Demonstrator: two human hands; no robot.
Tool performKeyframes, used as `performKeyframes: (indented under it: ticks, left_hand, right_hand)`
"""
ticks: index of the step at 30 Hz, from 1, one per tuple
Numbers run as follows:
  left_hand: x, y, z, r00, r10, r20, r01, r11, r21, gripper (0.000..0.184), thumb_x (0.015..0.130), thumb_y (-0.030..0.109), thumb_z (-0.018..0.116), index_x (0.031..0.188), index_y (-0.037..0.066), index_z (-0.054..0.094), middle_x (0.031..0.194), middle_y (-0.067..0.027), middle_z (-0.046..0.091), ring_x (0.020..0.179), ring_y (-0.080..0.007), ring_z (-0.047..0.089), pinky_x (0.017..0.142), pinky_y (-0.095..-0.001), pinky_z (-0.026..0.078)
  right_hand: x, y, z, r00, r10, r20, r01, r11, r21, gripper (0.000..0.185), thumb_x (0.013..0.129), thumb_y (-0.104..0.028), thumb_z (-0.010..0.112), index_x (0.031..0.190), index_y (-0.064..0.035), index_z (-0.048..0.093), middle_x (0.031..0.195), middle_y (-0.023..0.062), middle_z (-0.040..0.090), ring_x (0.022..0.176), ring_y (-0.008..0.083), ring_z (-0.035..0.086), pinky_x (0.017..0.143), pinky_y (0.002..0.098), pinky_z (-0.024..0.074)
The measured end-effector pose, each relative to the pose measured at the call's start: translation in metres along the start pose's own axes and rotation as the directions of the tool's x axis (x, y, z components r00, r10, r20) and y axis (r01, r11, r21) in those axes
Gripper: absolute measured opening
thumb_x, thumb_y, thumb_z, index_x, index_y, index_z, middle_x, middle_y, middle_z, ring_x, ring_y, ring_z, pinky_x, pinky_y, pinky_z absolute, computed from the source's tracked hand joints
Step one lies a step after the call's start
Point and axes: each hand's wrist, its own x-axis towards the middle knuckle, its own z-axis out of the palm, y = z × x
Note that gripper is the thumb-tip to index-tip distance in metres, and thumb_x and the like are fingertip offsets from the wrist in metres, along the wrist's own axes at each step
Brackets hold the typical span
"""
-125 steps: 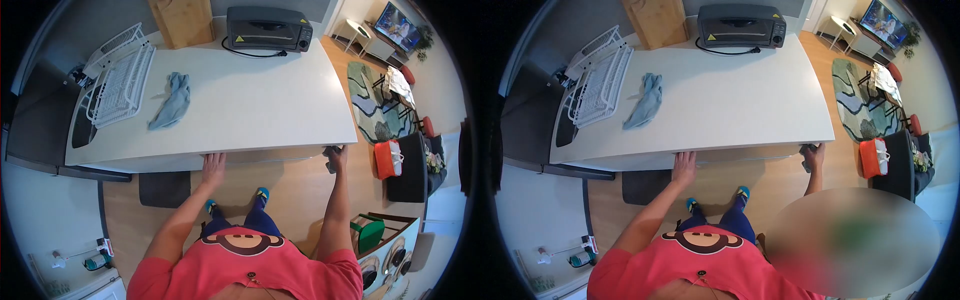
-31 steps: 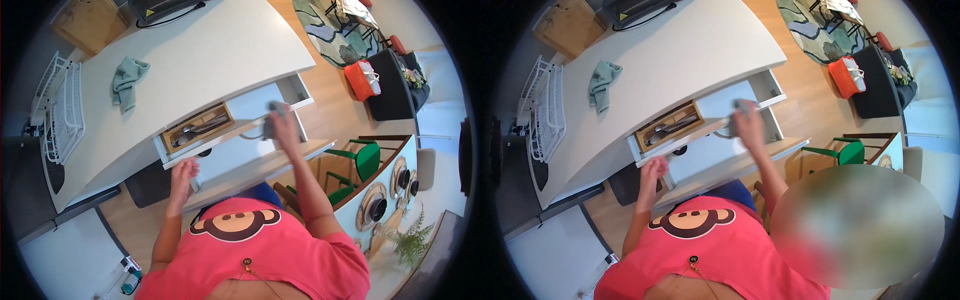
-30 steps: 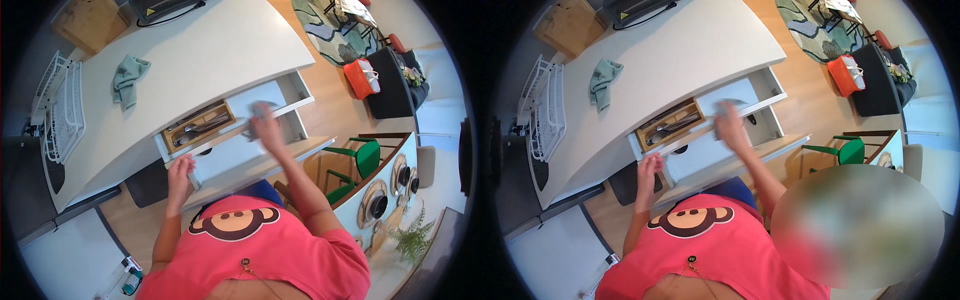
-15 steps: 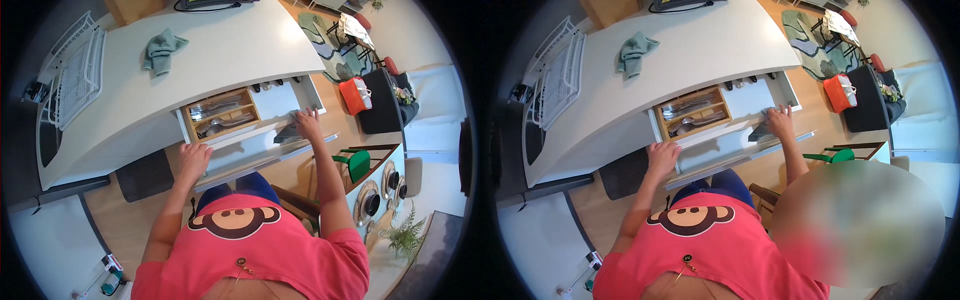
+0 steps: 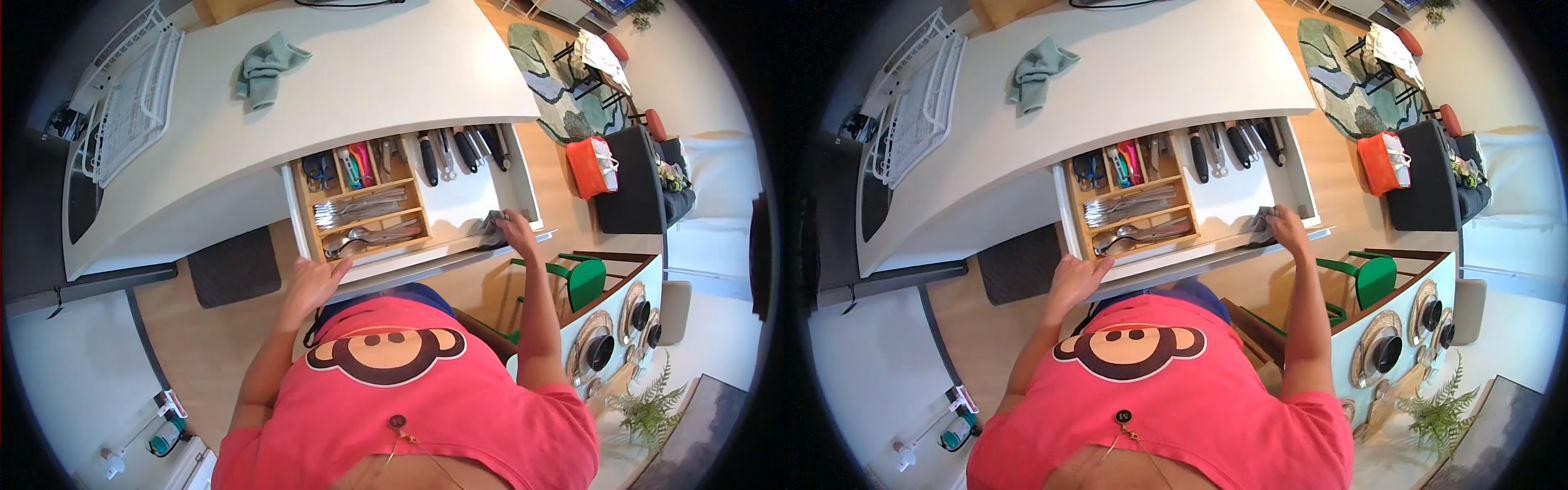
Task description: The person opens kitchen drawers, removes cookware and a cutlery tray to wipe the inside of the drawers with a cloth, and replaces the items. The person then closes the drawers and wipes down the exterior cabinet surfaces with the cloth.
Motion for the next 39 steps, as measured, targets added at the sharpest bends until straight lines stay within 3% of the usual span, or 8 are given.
performKeyframes:
  ticks: [7, 11, 15, 18, 25, 31, 34, 39]
  left_hand:
    - [0.006, 0.009, -0.001, 0.993, -0.057, 0.102, 0.051, 0.997, 0.055, 0.068, 0.094, 0.049, 0.025, 0.07, 0.001, 0.066, 0.07, -0.0216, 0.062, 0.076, -0.0373, 0.061, 0.076, -0.0434, 0.043]
    - [0.016, 0.016, -0.008, 0.978, -0.115, 0.175, 0.099, 0.99, 0.1, 0.068, 0.092, 0.052, 0.027, 0.072, 0.0, 0.066, 0.074, -0.0228, 0.062, 0.079, -0.038, 0.061, 0.074, -0.0439, 0.046]
    - [0.031, 0.016, -0.002, 0.952, -0.171, 0.255, 0.143, 0.982, 0.124, 0.069, 0.091, 0.053, 0.027, 0.074, -0.002, 0.066, 0.08, -0.0244, 0.062, 0.083, -0.0406, 0.059, 0.077, -0.0447, 0.045]
    - [0.036, 0.026, 0.002, 0.937, -0.198, 0.289, 0.14, 0.968, 0.21, 0.068, 0.091, 0.054, 0.027, 0.082, -0.001, 0.066, 0.087, -0.0238, 0.063, 0.087, -0.0401, 0.059, 0.078, -0.044, 0.045]
    - [0.033, 0.024, 0.003, 0.922, -0.288, 0.26, 0.239, 0.949, 0.205, 0.064, 0.089, 0.054, 0.032, 0.081, 0.001, 0.068, 0.087, -0.0219, 0.064, 0.086, -0.0378, 0.061, 0.078, -0.0435, 0.047]
    - [0.029, 0.033, 0.001, 0.925, -0.342, 0.166, 0.313, 0.933, 0.177, 0.061, 0.089, 0.051, 0.035, 0.077, 0.001, 0.067, 0.084, -0.0213, 0.064, 0.085, -0.0369, 0.061, 0.077, -0.0441, 0.047]
    - [0.032, 0.035, 0.002, 0.915, -0.382, 0.131, 0.357, 0.916, 0.181, 0.058, 0.089, 0.049, 0.037, 0.078, 0.001, 0.068, 0.083, -0.021, 0.064, 0.085, -0.0372, 0.061, 0.077, -0.0443, 0.047]
    - [0.037, 0.036, 0.006, 0.908, -0.404, 0.115, 0.381, 0.907, 0.18, 0.054, 0.089, 0.046, 0.04, 0.077, 0.001, 0.067, 0.083, -0.0209, 0.064, 0.083, -0.0369, 0.061, 0.075, -0.0445, 0.047]
  right_hand:
    - [-0.03, 0.025, -0.02, 0.943, 0.167, -0.286, 0.14, 0.582, 0.801, 0.024, 0.091, -0.016, 0.049, 0.111, -0.0028, 0.047, 0.097, 0.0067, 0.055, 0.085, 0.0155, 0.057, 0.068, 0.0283, 0.0516]
    - [-0.01, -0.006, -0.052, 0.864, 0.001, -0.504, 0.346, 0.726, 0.594, 0.026, 0.09, -0.015, 0.051, 0.113, -0.0049, 0.047, 0.098, 0.0085, 0.056, 0.082, 0.0146, 0.058, 0.069, 0.0268, 0.0481]
    - [0.021, -0.041, 0.0, 0.986, -0.057, 0.155, -0.009, 0.919, 0.394, 0.049, 0.086, -0.037, 0.054, 0.12, -0.0024, 0.047, 0.108, 0.0232, 0.058, 0.096, 0.0305, 0.059, 0.083, 0.0381, 0.0453]
    - [0.028, -0.046, 0.084, 0.734, -0.094, 0.672, 0.479, 0.774, -0.414, 0.054, 0.09, -0.046, 0.032, 0.137, -0.0198, 0.036, 0.145, 0.0085, 0.028, 0.13, 0.0302, 0.032, 0.105, 0.0453, 0.025]
    - [0.058, 0.022, 0.048, 0.868, 0.155, 0.471, 0.157, 0.815, -0.558, 0.051, 0.089, -0.04, 0.034, 0.138, -0.0253, 0.032, 0.149, 0.0088, 0.015, 0.131, 0.0354, 0.029, 0.106, 0.0433, 0.0261]
    - [0.081, 0.047, 0.039, 0.994, -0.062, -0.093, 0.025, 0.933, -0.359, 0.016, 0.079, -0.01, 0.05, 0.085, -0.0017, 0.062, 0.095, 0.0256, 0.058, 0.075, 0.0371, 0.062, 0.065, 0.0441, 0.0516]
    - [0.062, 0.006, 0.106, 0.909, -0.405, 0.096, 0.416, 0.892, -0.176, 0.016, 0.071, -0.003, 0.053, 0.085, -0.0016, 0.06, 0.086, 0.0253, 0.057, 0.078, 0.0372, 0.06, 0.068, 0.0448, 0.0508]
    - [0.053, -0.033, 0.099, 0.872, -0.337, 0.354, 0.417, 0.891, -0.18, 0.029, 0.074, -0.006, 0.054, 0.103, -0.0084, 0.056, 0.103, 0.0211, 0.055, 0.088, 0.0355, 0.061, 0.073, 0.0442, 0.0509]
